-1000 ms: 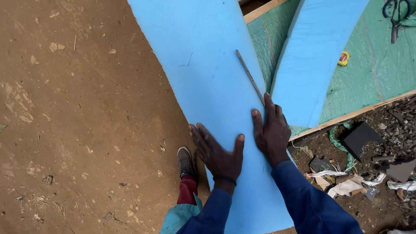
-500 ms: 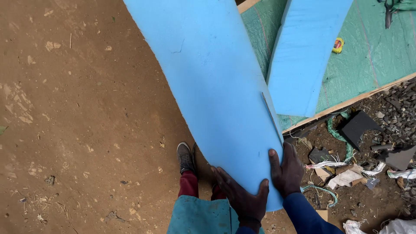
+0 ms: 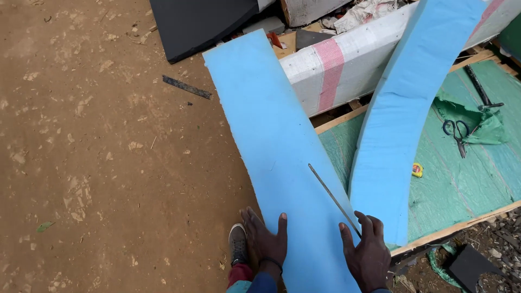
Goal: The person applies a yellow liquid from a plastic bottle onto a green woven roll and a white roll. They then place a blue foam sheet onto the white roll and use a metal rod to press and smooth the foam into place.
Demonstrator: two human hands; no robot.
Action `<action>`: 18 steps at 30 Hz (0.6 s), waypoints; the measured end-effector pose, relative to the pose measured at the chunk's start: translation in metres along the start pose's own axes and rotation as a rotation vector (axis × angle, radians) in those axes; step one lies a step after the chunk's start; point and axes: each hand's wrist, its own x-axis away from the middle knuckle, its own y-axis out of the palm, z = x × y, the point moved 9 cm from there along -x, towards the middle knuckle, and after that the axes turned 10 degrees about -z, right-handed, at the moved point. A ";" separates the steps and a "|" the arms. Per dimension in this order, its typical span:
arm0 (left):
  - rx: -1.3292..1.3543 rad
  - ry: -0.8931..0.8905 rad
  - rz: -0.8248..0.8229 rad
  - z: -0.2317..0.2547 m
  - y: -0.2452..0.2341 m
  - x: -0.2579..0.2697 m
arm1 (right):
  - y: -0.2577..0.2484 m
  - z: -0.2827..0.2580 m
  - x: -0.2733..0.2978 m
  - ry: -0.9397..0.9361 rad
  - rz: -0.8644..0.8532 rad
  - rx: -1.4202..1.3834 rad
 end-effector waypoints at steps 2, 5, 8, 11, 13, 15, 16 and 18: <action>0.068 0.060 0.057 0.030 -0.017 -0.066 | 0.007 -0.045 -0.037 -0.008 -0.026 -0.008; 0.051 0.133 0.033 0.084 -0.039 -0.162 | 0.026 -0.120 -0.102 -0.133 0.022 -0.001; 0.050 0.202 0.089 0.133 -0.061 -0.260 | 0.046 -0.205 -0.182 -0.268 0.093 0.047; 0.036 0.264 0.154 0.168 -0.079 -0.350 | 0.068 -0.295 -0.271 -0.447 0.219 0.115; -0.087 0.421 0.189 0.203 -0.080 -0.393 | 0.088 -0.339 -0.336 -0.546 0.229 0.115; -0.139 0.536 0.135 0.234 -0.066 -0.417 | 0.116 -0.354 -0.385 -0.517 0.200 0.103; -0.189 0.664 0.099 0.255 -0.058 -0.425 | 0.131 -0.362 -0.408 -0.502 0.185 0.079; -0.296 0.654 0.088 0.249 -0.031 -0.444 | 0.160 -0.353 -0.418 -0.444 0.171 0.064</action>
